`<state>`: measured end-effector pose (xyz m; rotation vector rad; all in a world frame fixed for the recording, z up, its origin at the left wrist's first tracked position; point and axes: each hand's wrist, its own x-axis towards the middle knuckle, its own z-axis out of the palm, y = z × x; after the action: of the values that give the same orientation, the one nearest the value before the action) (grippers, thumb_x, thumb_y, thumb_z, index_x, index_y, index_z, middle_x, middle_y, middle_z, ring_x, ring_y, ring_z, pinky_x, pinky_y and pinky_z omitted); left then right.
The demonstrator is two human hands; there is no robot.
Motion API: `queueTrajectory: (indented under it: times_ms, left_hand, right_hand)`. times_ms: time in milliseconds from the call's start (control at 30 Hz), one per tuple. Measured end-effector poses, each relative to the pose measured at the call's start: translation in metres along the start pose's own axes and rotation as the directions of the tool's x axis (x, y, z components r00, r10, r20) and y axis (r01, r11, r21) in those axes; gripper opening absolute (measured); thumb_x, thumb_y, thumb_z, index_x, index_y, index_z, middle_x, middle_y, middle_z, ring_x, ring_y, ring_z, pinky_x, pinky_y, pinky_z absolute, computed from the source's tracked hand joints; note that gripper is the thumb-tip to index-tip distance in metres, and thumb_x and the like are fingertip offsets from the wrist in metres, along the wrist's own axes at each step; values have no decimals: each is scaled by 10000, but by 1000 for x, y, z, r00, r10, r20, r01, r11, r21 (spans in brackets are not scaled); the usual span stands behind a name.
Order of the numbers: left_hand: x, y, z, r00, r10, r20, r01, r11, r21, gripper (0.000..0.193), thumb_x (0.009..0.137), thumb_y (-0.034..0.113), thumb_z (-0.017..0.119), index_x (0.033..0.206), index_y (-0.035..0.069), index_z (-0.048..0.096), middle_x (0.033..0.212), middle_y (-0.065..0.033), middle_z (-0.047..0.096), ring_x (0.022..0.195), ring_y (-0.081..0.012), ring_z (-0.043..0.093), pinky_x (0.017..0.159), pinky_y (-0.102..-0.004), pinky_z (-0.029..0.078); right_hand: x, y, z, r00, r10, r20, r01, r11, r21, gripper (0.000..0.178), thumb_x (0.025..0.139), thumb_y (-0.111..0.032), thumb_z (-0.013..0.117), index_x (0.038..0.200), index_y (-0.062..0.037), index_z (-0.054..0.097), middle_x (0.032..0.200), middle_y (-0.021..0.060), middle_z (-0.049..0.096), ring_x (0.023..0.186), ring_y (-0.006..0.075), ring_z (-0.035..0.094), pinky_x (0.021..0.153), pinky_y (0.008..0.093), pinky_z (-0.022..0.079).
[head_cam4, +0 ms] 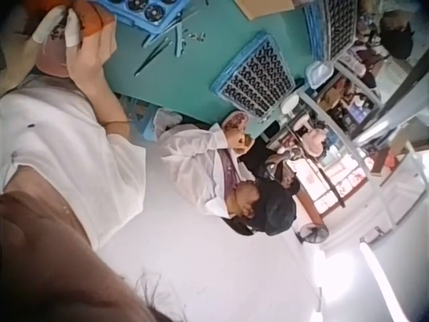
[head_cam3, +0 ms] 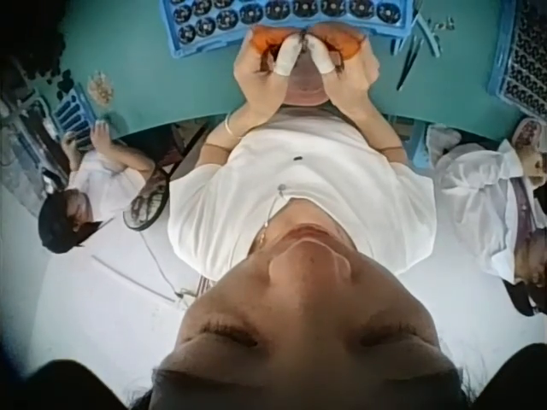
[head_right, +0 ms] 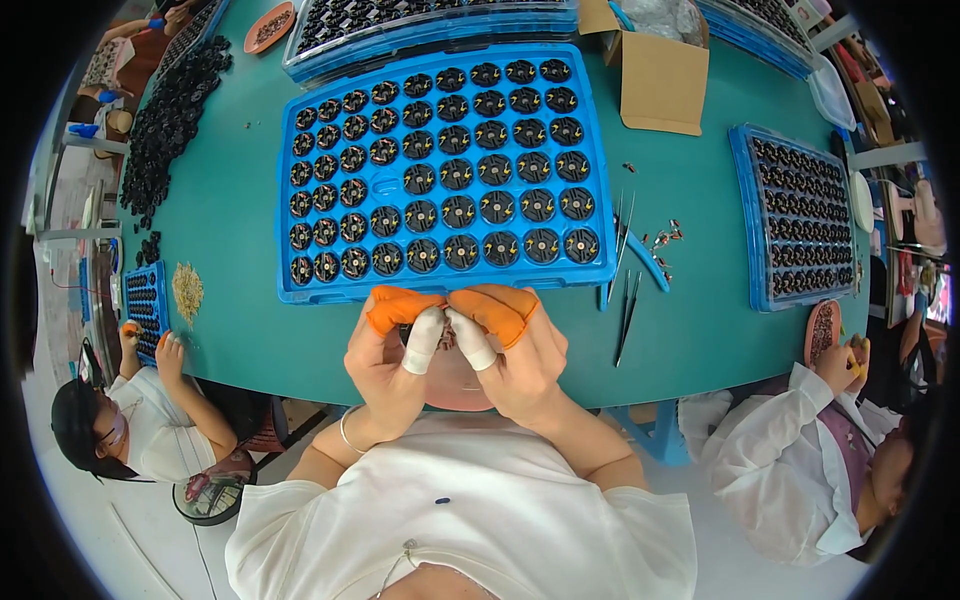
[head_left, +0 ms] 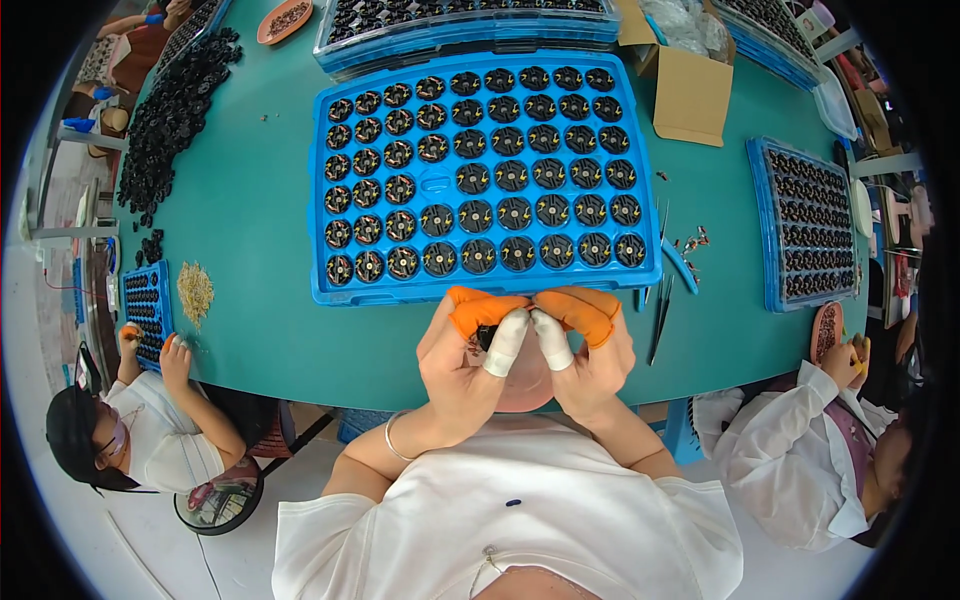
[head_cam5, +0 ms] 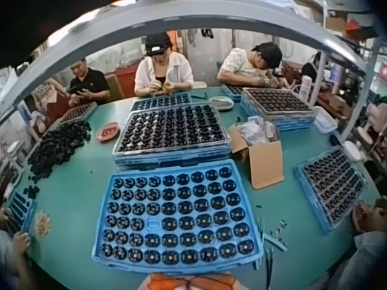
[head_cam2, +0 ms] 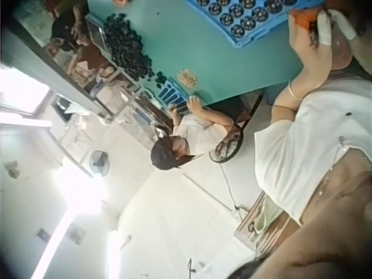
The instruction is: The person assembles small electronic components by hand, inserting small pins into circular bases at a workstation.
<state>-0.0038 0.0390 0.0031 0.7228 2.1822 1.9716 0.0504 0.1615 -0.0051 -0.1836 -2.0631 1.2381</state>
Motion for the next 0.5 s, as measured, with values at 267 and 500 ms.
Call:
queueTrajectory:
  times_ms: [267, 500]
  left_hand:
    - [4, -6, 0, 983, -135, 122, 165, 945, -283, 451, 865, 46, 650, 1292, -7, 515, 1081, -99, 541, 832, -179, 607, 761, -264, 501]
    - [8, -1, -12, 961, -87, 263, 70, 995, 72, 486, 834, -39, 656, 1287, -29, 482, 1121, -121, 588, 955, -189, 630, 803, -286, 545]
  right_hand:
    - [4, 11, -22, 933, 306, 190, -348, 902, 256, 171, 813, 21, 664, 973, 23, 603, 928, 67, 593, 764, 125, 557, 684, 240, 442]
    - [5, 9, -13, 923, 328, 202, -363, 915, 174, 155, 794, 8, 689, 933, 3, 621, 888, 52, 593, 711, 108, 496, 637, 240, 402]
